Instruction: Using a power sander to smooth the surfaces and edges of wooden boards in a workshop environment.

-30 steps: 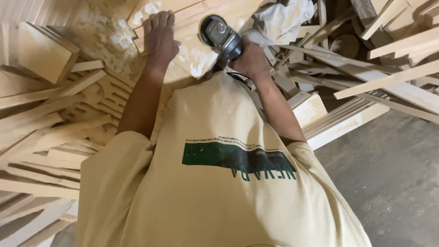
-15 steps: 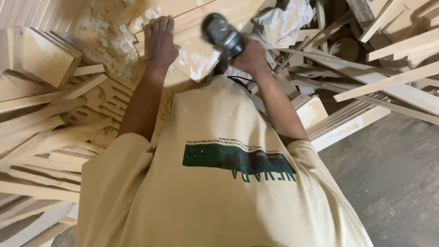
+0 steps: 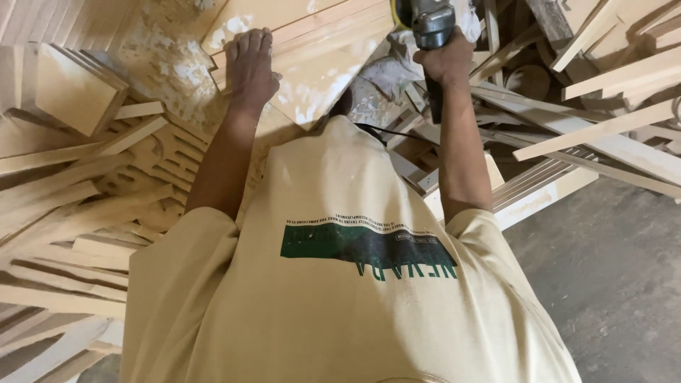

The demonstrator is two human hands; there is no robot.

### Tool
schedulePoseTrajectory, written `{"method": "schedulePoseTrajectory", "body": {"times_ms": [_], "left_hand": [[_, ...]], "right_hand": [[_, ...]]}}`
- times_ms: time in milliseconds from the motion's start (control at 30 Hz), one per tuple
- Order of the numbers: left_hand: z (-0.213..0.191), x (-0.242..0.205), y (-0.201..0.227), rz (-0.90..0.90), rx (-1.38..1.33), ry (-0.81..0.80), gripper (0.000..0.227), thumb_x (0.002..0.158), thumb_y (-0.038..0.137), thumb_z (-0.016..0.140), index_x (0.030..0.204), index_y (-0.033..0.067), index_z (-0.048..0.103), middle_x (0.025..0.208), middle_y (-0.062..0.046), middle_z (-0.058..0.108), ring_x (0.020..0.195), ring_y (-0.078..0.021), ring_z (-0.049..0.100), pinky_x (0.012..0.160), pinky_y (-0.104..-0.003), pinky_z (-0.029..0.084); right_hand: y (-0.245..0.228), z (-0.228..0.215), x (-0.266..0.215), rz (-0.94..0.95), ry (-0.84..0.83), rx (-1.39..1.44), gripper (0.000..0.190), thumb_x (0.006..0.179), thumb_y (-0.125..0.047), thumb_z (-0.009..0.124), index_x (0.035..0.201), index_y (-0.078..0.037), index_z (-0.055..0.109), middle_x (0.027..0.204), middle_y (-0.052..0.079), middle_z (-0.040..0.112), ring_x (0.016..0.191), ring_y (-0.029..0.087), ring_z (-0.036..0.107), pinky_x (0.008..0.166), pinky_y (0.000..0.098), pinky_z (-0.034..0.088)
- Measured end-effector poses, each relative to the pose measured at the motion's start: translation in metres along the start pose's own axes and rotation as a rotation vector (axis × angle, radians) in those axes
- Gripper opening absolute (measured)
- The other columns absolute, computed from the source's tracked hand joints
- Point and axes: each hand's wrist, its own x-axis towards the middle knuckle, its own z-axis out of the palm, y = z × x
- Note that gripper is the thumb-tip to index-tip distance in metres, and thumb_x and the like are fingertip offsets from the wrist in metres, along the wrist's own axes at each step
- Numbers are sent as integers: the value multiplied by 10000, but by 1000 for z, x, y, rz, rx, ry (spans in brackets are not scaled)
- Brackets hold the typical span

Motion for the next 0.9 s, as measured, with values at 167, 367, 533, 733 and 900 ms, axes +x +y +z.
{"method": "schedulePoseTrajectory", "body": {"times_ms": [167,367,533,733,900], "left_hand": [[-7,-3,4,-34,43,-13,971,980,633,822,1698,68,495,1523,-131,590,1355,-350,542,1123,-507,428],[-55,2,31,-206,-215,-163,1085,1024,690,830,1729,27,341,1687,-254,473,1526,-429,444,1212,-592,416],[-69,17,79,-108,-287,-81,1155,960,732,891,1646,-57,400,1411,-257,644,1212,-329,666,939,-369,656],[-27,100,62,19,-73,315,646,946,-34,631,1572,11,480,1110,-162,736,799,-312,707,542,-446,584],[-58,172,57,241,-679,-195,685,1144,697,673,1687,296,555,1729,-142,513,1551,-455,481,1212,-504,410]], "right_hand": [[3,-15,-50,91,60,351,436,710,-315,887,1117,-180,811,1043,-7,848,898,180,767,786,374,613],[47,-1,-94,296,63,932,427,720,-155,872,1125,-71,766,1011,66,792,831,190,734,738,316,626],[85,7,-110,349,78,944,454,730,-199,886,1158,-81,793,1049,57,842,871,175,775,793,305,672],[113,9,-129,297,110,1105,274,772,-138,865,998,-49,738,912,107,787,706,236,756,675,391,701],[90,4,-163,320,163,1314,436,804,-25,841,1174,15,613,962,140,732,737,265,757,729,460,767]]}}
